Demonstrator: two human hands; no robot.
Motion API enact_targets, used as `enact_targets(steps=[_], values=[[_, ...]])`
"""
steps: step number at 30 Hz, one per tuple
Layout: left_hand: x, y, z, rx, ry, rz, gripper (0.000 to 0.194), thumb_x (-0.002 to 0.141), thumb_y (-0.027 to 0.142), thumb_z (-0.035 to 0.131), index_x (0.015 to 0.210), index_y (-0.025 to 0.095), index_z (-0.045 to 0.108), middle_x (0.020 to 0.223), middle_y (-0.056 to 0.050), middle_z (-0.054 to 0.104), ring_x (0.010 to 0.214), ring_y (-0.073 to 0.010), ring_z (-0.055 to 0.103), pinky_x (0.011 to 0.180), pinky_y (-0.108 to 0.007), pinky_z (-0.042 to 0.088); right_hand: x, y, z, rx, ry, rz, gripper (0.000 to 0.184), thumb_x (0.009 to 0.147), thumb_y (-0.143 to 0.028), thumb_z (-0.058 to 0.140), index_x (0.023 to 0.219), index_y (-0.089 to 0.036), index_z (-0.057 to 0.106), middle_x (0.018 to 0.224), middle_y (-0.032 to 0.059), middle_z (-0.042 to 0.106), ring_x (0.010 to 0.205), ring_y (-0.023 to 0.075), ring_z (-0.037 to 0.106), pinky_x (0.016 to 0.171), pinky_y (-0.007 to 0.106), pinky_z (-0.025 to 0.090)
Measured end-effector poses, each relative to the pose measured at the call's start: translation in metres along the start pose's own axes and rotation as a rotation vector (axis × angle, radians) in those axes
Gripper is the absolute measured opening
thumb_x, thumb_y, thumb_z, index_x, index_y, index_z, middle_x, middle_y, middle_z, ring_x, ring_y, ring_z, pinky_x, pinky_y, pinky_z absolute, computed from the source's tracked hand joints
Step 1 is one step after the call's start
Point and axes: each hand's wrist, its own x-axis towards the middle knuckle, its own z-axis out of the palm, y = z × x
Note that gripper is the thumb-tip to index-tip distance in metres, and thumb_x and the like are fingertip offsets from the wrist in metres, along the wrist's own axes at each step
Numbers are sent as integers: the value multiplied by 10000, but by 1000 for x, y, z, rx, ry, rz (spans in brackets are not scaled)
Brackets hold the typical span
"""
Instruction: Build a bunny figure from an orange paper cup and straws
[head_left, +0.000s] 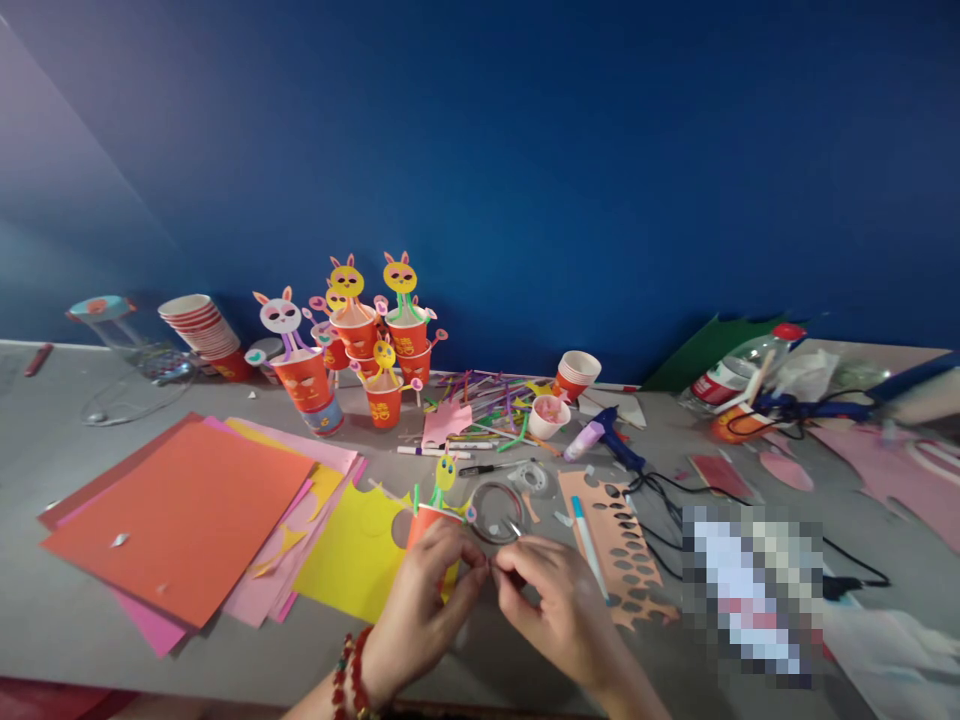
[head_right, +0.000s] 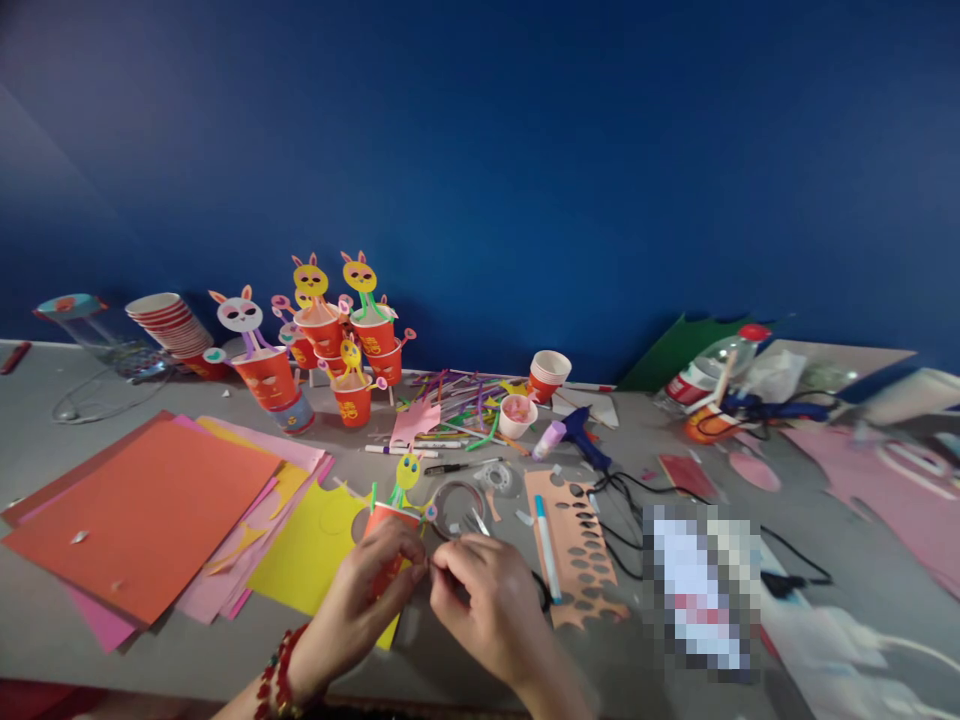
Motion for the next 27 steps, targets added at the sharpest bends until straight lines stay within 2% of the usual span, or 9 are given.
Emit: enact_targets(steps=[5, 9, 12, 15, 17, 19, 23, 25, 27], values=[[0, 3, 0, -50, 6, -44, 126, 953, 221, 521, 843, 195, 578, 843, -45, 619, 817, -193, 585, 747, -298, 453, 1, 3, -1, -17, 59, 17, 176, 873, -95, 504, 765, -229, 544, 636, -23, 598, 592, 146, 591, 585, 243, 403], [-1, 1, -2, -158, 24, -109, 189, 974, 281, 510, 822, 192, 578, 839, -46, 628, 792, -182, 573, 735, -291, 436, -7, 22, -8, -56, 72, 104, 190, 897, -140, 515, 732, -230, 537, 642, -16, 616, 594, 153, 613, 593, 245, 425], [-2, -2, -1, -300, 41, -183, 235, 965, 358, 549, 817, 182, 598, 819, -42, 621, 771, -172, 555, 711, -276, 423, -17, 36, -12, -136, -68, 156, 216, 885, -185, 595, 680, -235, 551, 594, -25, 618, 543, 162, 610, 528, 244, 396], [-1, -4, 2, -482, 32, -248, 279, 930, 418, 615, 803, 170, 618, 788, -32, 612, 757, -160, 545, 708, -260, 425, -23, 39, -13, -151, -202, 170, 157, 811, -96, 624, 752, -242, 628, 681, -19, 694, 619, 181, 670, 553, 241, 418], [0, -3, 4, -582, 29, -274, 291, 902, 434, 660, 792, 166, 629, 785, -28, 617, 766, -154, 551, 731, -253, 432, -23, 36, -14, -138, -233, 178, 181, 787, -59, 617, 771, -239, 638, 737, -11, 713, 685, 192, 688, 591, 246, 434], [1, -1, 5, -646, 31, -304, 285, 880, 428, 694, 786, 165, 639, 788, -22, 627, 779, -149, 557, 754, -245, 433, -20, 31, -15, -133, -243, 191, 182, 781, -65, 633, 702, -224, 597, 699, -11, 684, 667, 189, 665, 582, 249, 417], [0, -1, 5, -689, 44, -361, 267, 859, 404, 727, 777, 161, 651, 771, -11, 633, 767, -136, 546, 744, -223, 416, -15, 23, -17, -117, -228, 183, 220, 738, -50, 663, 663, -216, 539, 666, -12, 638, 633, 181, 621, 560, 254, 403], [-2, -3, 5, -701, 49, -378, 270, 849, 400, 736, 771, 156, 650, 757, -9, 625, 748, -131, 529, 725, -218, 403, -14, 21, -16, -54, -179, 130, 196, 751, -39, 648, 783, -222, 586, 740, 0, 664, 645, 179, 626, 573, 255, 439], [-3, -5, 6, -720, 42, -408, 261, 845, 383, 738, 768, 152, 646, 745, -6, 614, 723, -125, 510, 699, -216, 387, -13, 18, -13, 39, -72, 46, 229, 816, -46, 620, 949, -232, 603, 837, 20, 698, 668, 172, 645, 607, 256, 488]])
